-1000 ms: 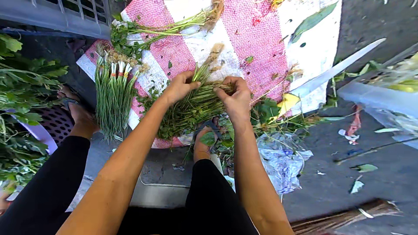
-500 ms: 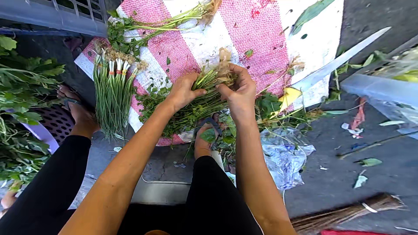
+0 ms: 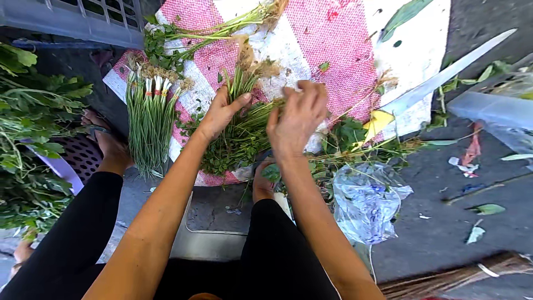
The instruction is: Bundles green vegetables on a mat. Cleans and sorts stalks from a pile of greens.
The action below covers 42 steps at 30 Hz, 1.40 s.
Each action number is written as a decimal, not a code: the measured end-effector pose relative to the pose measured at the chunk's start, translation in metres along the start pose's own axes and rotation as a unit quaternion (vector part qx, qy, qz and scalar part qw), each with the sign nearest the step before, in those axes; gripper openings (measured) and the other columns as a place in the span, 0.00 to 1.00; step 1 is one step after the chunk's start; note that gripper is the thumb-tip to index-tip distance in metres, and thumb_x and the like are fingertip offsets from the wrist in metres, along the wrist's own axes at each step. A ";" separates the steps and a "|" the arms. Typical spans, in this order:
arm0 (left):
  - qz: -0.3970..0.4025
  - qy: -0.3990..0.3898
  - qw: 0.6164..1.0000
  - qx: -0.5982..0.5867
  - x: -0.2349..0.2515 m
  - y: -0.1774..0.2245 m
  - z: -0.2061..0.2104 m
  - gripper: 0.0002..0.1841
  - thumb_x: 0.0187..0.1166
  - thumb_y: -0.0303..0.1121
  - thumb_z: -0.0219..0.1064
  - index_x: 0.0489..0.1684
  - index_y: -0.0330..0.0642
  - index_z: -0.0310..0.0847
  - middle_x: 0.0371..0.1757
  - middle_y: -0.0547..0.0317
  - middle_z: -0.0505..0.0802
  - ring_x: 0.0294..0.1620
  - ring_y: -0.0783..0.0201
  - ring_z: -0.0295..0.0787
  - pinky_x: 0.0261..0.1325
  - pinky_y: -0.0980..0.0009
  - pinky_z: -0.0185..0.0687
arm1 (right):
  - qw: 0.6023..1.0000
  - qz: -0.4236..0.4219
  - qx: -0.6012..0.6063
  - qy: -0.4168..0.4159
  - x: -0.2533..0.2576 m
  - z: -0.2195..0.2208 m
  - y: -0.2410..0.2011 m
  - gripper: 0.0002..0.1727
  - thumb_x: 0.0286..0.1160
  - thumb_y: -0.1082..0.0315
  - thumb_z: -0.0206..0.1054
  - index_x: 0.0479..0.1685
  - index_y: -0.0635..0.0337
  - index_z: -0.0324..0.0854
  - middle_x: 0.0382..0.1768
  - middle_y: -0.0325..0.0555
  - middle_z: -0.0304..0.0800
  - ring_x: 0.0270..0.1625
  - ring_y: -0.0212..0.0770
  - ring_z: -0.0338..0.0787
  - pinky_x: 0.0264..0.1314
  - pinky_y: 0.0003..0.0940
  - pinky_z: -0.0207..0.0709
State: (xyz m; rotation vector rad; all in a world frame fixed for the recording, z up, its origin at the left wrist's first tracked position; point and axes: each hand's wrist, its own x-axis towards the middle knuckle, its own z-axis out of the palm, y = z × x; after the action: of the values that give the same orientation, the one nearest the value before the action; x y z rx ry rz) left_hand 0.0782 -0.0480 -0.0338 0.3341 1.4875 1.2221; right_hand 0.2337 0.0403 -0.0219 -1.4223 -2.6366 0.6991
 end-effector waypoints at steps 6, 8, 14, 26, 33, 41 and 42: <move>0.058 0.048 0.986 0.148 -0.011 0.008 -0.007 0.17 0.93 0.39 0.49 0.62 0.32 0.72 0.37 0.59 0.83 0.39 0.68 0.84 0.53 0.67 0.84 | 0.976 -0.194 -0.007 -0.103 -0.045 0.056 -0.002 0.27 0.91 0.45 0.51 0.74 0.50 0.81 0.85 0.55 0.70 0.90 0.66 0.59 0.79 0.90 0.36; 0.072 0.073 0.987 0.124 -0.020 0.026 -0.016 0.17 0.94 0.38 0.46 0.64 0.34 0.70 0.36 0.62 0.82 0.37 0.68 0.84 0.51 0.65 0.87 | 0.962 -0.240 -0.040 -0.125 -0.062 0.069 0.014 0.29 0.92 0.46 0.50 0.88 0.41 0.69 0.92 0.52 0.58 0.94 0.63 0.53 0.81 0.89 0.33; 0.108 0.100 0.988 0.037 -0.071 0.128 -0.076 0.11 0.94 0.38 0.44 0.61 0.53 0.71 0.32 0.75 0.81 0.30 0.72 0.80 0.41 0.69 0.87 | 0.955 -0.272 -0.052 -0.102 -0.072 0.077 0.030 0.29 0.91 0.48 0.53 0.89 0.36 0.66 0.93 0.50 0.55 0.95 0.60 0.51 0.83 0.85 0.33; -0.077 -0.154 0.979 0.113 -0.022 0.068 -0.006 0.11 0.83 0.27 0.64 0.57 0.33 0.84 0.46 0.58 0.93 0.46 0.70 0.90 0.55 0.69 0.87 | 0.781 0.192 0.565 -0.184 -0.036 -0.026 0.003 0.26 0.77 0.63 0.64 0.76 0.50 0.75 0.69 0.36 0.83 0.61 0.35 0.88 0.54 0.37 0.88; -0.146 -0.121 0.979 0.076 -0.007 0.030 0.020 0.11 0.86 0.26 0.62 0.60 0.33 0.84 0.49 0.57 0.91 0.50 0.73 0.87 0.60 0.72 0.82 | 0.675 0.303 0.652 -0.167 -0.024 -0.004 0.021 0.20 0.76 0.73 0.71 0.67 0.53 0.81 0.58 0.41 0.90 0.54 0.39 0.92 0.51 0.39 0.91; -0.104 0.040 0.984 0.138 -0.010 0.046 -0.005 0.18 0.95 0.38 0.48 0.73 0.39 0.72 0.32 0.62 0.79 0.24 0.70 0.75 0.27 0.73 0.77 | 0.658 0.340 0.661 -0.120 -0.025 0.001 0.015 0.08 0.90 0.71 0.58 0.56 0.64 0.79 0.48 0.53 0.96 0.48 0.47 0.97 0.51 0.41 0.92; -0.107 0.049 0.969 0.216 -0.015 0.060 -0.016 0.18 0.95 0.40 0.49 0.72 0.41 0.74 0.31 0.61 0.78 0.22 0.69 0.71 0.25 0.71 0.71 | 0.677 0.332 0.645 -0.123 -0.029 0.000 0.017 0.08 0.89 0.70 0.60 0.57 0.63 0.80 0.47 0.51 0.96 0.48 0.46 0.97 0.51 0.40 0.92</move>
State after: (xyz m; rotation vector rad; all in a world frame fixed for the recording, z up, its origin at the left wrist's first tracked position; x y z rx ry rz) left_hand 0.0450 -0.0419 0.0210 0.3923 1.8242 0.7462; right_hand 0.2633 0.0252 -0.0246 -1.5861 -0.8219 2.2367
